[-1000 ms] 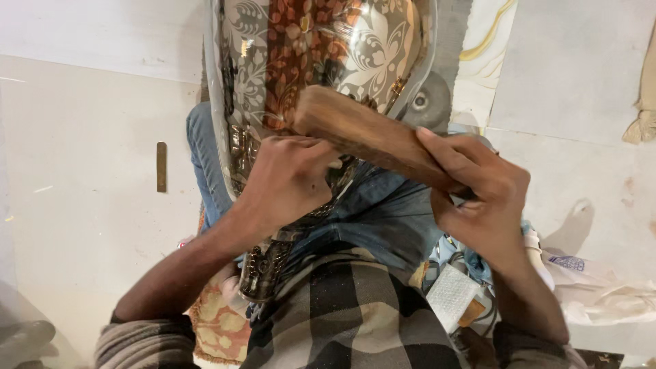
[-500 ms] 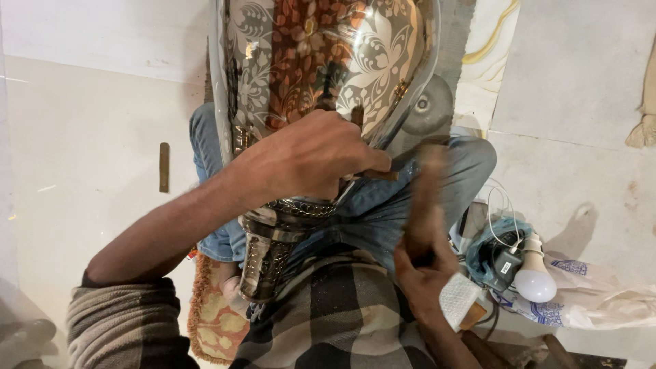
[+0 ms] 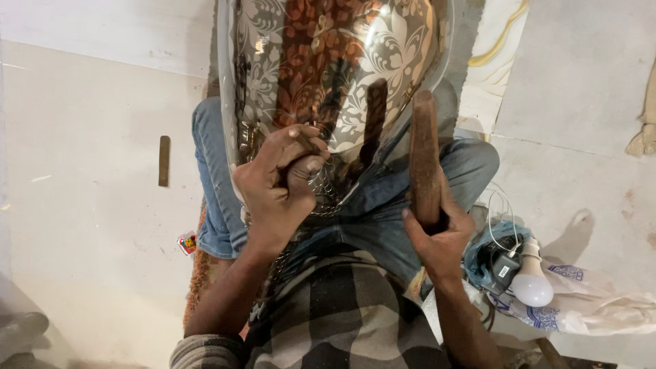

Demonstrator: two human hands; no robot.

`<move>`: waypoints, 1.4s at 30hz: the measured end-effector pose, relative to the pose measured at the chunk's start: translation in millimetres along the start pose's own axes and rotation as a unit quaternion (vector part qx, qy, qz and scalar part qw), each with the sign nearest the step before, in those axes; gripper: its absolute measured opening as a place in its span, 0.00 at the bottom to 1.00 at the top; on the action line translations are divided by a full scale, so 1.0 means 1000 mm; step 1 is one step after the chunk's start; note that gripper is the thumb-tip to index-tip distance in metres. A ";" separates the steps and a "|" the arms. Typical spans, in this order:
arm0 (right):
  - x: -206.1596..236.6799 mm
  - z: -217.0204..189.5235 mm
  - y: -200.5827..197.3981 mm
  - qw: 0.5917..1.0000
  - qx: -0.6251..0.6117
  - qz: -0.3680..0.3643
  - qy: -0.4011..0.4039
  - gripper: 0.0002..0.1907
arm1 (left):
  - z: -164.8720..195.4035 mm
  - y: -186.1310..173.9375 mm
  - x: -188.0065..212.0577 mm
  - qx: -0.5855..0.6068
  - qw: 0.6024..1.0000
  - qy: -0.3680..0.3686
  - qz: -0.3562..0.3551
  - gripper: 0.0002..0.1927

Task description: The person sits on the floor with a large engraved brass vessel on their lap. They hold a small punch against the patterned surface with one hand and strike it with a wooden mallet held in the other hand, repeatedly tapping along the floral design to chase the decoration into the metal.

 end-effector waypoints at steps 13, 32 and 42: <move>-0.099 -0.148 -0.009 0.939 0.133 -0.170 -0.267 0.32 | 0.000 0.002 0.000 -0.199 0.974 0.083 -0.063 0.22; -0.103 -0.217 0.038 0.767 0.419 -0.308 -0.376 0.36 | 0.006 0.007 0.029 -0.193 0.969 0.097 0.122 0.17; -0.091 -0.220 0.043 0.800 0.343 -0.300 -0.391 0.36 | -0.009 0.007 0.048 -0.266 0.945 0.126 0.141 0.05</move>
Point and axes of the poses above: each hand's wrist, its own x-axis away from the middle knuckle, its own y-axis out of the palm, z = x × y, the point moved 6 cm from there along -x, towards the middle knuckle
